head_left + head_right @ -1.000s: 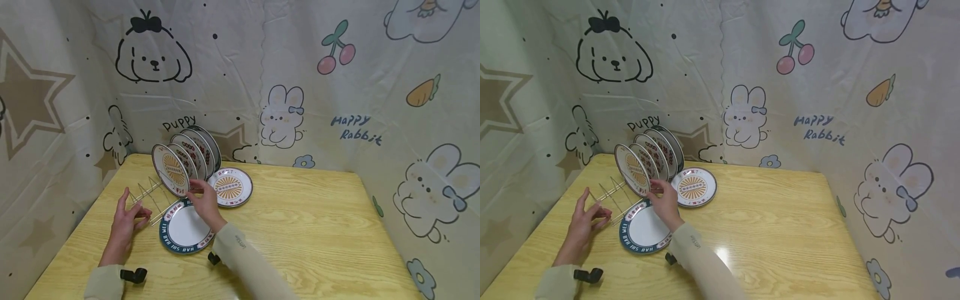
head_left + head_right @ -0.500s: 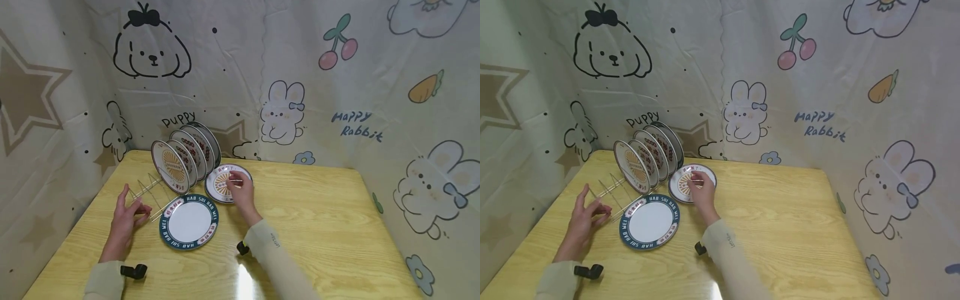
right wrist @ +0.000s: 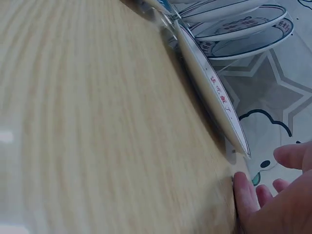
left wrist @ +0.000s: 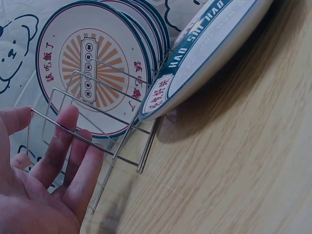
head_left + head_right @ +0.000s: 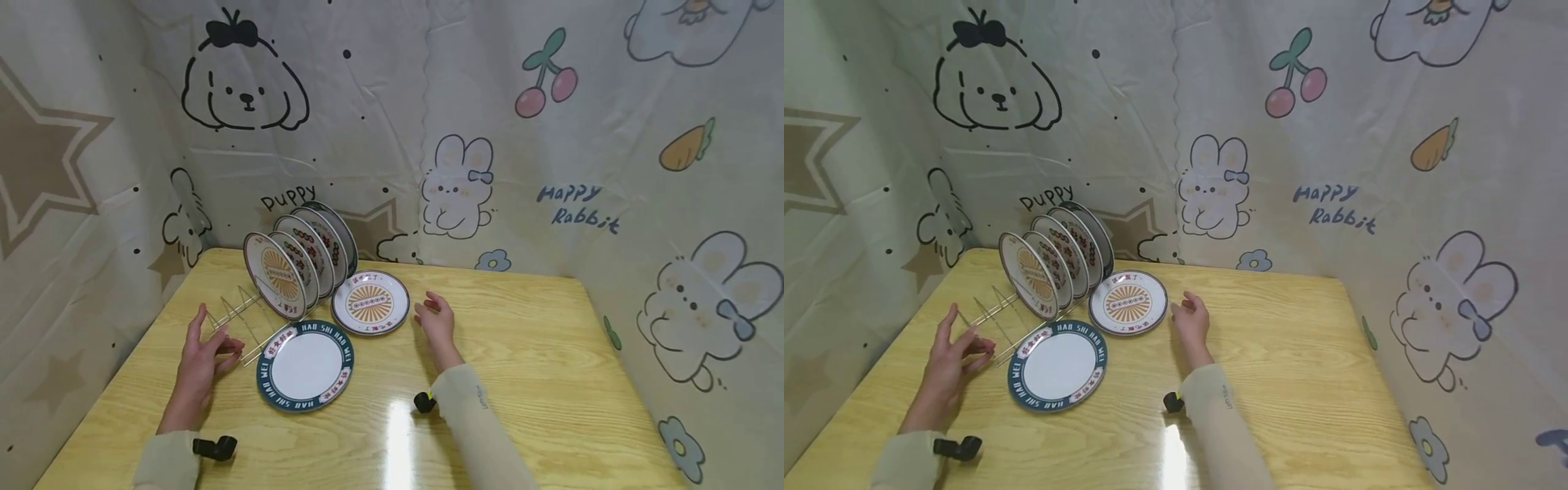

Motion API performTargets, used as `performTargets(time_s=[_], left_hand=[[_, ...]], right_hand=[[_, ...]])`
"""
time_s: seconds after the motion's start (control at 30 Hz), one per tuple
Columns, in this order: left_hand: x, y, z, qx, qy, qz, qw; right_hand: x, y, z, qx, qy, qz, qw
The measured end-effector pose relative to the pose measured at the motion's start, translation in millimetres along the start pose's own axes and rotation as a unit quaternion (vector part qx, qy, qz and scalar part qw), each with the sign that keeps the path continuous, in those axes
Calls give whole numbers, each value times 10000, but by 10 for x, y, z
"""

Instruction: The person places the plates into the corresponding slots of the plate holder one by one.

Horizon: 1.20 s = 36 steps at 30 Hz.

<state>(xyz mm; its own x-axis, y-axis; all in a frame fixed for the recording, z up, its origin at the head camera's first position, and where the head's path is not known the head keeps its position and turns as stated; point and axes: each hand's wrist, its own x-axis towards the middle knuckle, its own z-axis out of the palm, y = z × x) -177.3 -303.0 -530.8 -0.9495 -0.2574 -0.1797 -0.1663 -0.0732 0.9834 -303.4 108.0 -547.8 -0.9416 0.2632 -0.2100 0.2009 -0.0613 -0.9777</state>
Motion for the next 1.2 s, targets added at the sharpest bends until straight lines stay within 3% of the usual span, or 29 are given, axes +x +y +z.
performTargets(time_s=[0.33, 0.63, 0.93, 1.2], left_hand=[[-16, -3, 29, -47, -29, 3, 10000], [-6, -20, 16, 29, 64, 85, 9999], [-15, -32, 13, -142, 1, -23, 9999], [-22, -36, 9, -171, -16, 130, 9998]], right_hand=[[-46, -31, 44, 48, -884, 739, 9933], [-38, 7, 148, -161, -720, 731, 9946], [-70, 4, 82, -54, -485, 633, 9968], [-44, 31, -39, -152, -1038, 728, 9918]])
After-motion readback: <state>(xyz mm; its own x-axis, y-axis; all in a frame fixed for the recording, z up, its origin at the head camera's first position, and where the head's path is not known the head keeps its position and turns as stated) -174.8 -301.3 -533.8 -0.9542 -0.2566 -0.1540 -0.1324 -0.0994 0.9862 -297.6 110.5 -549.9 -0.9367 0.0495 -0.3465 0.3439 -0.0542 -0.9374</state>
